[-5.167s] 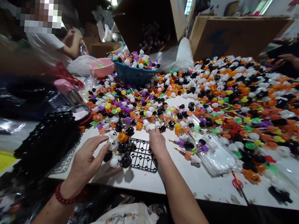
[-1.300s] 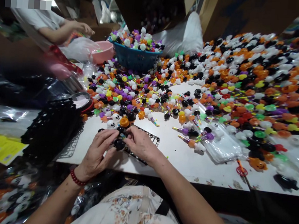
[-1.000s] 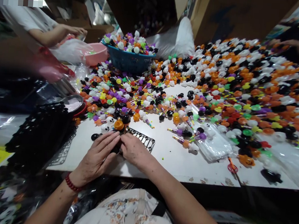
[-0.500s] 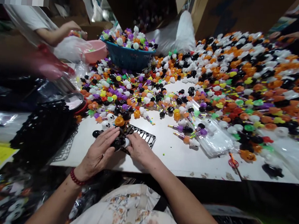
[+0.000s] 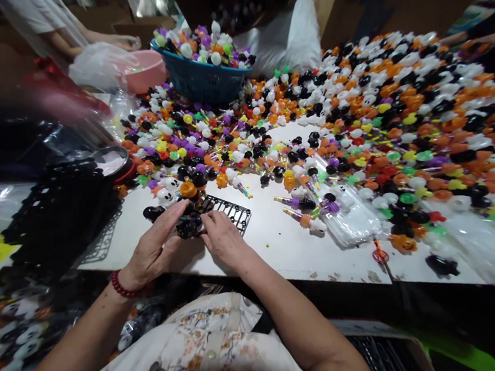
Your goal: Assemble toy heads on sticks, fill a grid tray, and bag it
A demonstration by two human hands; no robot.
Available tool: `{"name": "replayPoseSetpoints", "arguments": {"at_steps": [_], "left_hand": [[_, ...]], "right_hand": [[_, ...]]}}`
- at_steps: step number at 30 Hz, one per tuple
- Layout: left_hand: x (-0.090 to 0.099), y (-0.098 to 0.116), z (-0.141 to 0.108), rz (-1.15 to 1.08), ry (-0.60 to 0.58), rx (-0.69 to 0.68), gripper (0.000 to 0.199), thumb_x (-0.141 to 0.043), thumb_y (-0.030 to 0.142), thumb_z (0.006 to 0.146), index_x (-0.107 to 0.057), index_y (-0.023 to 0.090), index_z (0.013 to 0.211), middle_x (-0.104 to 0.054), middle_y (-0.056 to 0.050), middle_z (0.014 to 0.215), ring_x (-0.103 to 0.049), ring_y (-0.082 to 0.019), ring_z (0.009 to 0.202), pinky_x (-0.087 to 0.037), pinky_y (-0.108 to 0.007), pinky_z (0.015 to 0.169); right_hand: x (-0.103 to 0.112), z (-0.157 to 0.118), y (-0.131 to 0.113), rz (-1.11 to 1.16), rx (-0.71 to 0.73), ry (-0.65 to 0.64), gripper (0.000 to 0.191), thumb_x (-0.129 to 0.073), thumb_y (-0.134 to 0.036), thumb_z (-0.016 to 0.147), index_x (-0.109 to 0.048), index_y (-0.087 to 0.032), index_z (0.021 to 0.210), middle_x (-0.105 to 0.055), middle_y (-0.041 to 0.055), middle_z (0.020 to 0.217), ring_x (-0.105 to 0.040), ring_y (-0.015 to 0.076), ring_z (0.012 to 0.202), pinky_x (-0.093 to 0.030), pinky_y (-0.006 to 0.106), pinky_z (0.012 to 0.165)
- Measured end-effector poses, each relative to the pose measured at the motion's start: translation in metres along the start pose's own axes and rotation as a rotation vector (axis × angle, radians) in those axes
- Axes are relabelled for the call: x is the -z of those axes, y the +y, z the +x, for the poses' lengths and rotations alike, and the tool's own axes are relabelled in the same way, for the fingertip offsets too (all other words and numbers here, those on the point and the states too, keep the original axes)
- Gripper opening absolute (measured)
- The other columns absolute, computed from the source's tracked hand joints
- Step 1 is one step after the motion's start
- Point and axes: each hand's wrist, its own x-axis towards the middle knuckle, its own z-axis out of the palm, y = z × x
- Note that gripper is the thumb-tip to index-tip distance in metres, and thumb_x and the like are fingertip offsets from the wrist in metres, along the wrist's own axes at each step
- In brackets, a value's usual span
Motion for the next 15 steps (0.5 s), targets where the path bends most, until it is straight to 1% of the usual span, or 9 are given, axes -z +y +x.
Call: {"name": "replayPoseSetpoints", "arguments": {"at_steps": [2,4,5,8,10,13,15], "left_hand": [[0.0,-0.001,0.001,-0.012,-0.016,-0.008,0.057,-0.041,0.025,0.098,-0.028,0.022,0.154,-0.038,-0.013,0.155,-0.036,-0.029,0.143,-0.032,-0.053,0.118],[0.001,-0.001,0.002,-0.019,-0.02,-0.01,0.057,-0.04,0.025,0.098,-0.027,0.022,0.154,-0.037,-0.013,0.155,-0.036,-0.029,0.143,-0.032,-0.053,0.118],[0.001,-0.001,0.002,-0.018,-0.019,-0.008,0.057,-0.039,0.025,0.099,-0.027,0.022,0.154,-0.037,-0.013,0.155,-0.036,-0.028,0.143,-0.032,-0.053,0.118],[0.002,-0.002,0.003,0.001,-0.012,0.001,0.057,-0.038,0.025,0.099,-0.027,0.022,0.154,-0.037,-0.012,0.156,-0.036,-0.028,0.143,-0.032,-0.052,0.119],[0.002,-0.003,0.003,0.013,-0.012,0.014,0.057,-0.039,0.024,0.099,-0.027,0.023,0.154,-0.037,-0.012,0.156,-0.036,-0.027,0.143,-0.032,-0.051,0.119],[0.003,-0.003,0.003,0.013,-0.016,0.019,0.057,-0.04,0.023,0.098,-0.026,0.023,0.154,-0.037,-0.012,0.156,-0.035,-0.027,0.144,-0.032,-0.051,0.119],[0.002,-0.003,0.003,0.029,-0.007,0.013,0.058,-0.041,0.024,0.098,-0.026,0.023,0.154,-0.033,-0.012,0.157,-0.033,-0.028,0.145,-0.031,-0.052,0.119]], "right_hand": [[0.001,0.003,-0.003,-0.072,-0.024,-0.014,0.051,-0.06,-0.014,0.087,-0.045,-0.015,0.135,-0.052,0.0149,0.122,-0.049,0.0271,0.114,-0.045,0.044,0.099],[0.002,0.007,-0.005,-0.069,-0.042,-0.034,0.058,-0.06,-0.013,0.086,-0.04,-0.017,0.14,-0.05,0.0127,0.121,-0.052,0.0251,0.11,-0.048,0.042,0.096],[0.002,0.009,-0.005,-0.054,-0.041,-0.047,0.059,-0.059,-0.012,0.085,-0.039,-0.018,0.141,-0.049,0.0118,0.121,-0.053,0.024,0.108,-0.049,0.04,0.095],[0.001,0.015,-0.003,0.004,-0.033,-0.074,0.048,-0.06,-0.01,0.085,-0.047,-0.018,0.131,-0.05,0.0102,0.12,-0.055,0.022,0.106,-0.049,0.038,0.094],[-0.001,0.017,0.0,0.054,-0.03,-0.056,0.042,-0.059,-0.009,0.084,-0.05,-0.016,0.125,-0.052,0.0102,0.118,-0.054,0.0218,0.108,-0.049,0.037,0.096],[-0.005,0.02,0.005,0.115,-0.009,-0.005,0.038,-0.056,-0.007,0.085,-0.051,-0.014,0.122,-0.054,0.0107,0.117,-0.054,0.0214,0.11,-0.048,0.037,0.098],[-0.009,0.021,0.007,0.139,0.001,0.015,0.039,-0.054,-0.006,0.085,-0.052,-0.015,0.123,-0.055,0.0105,0.118,-0.054,0.0211,0.112,-0.047,0.037,0.099]]}}
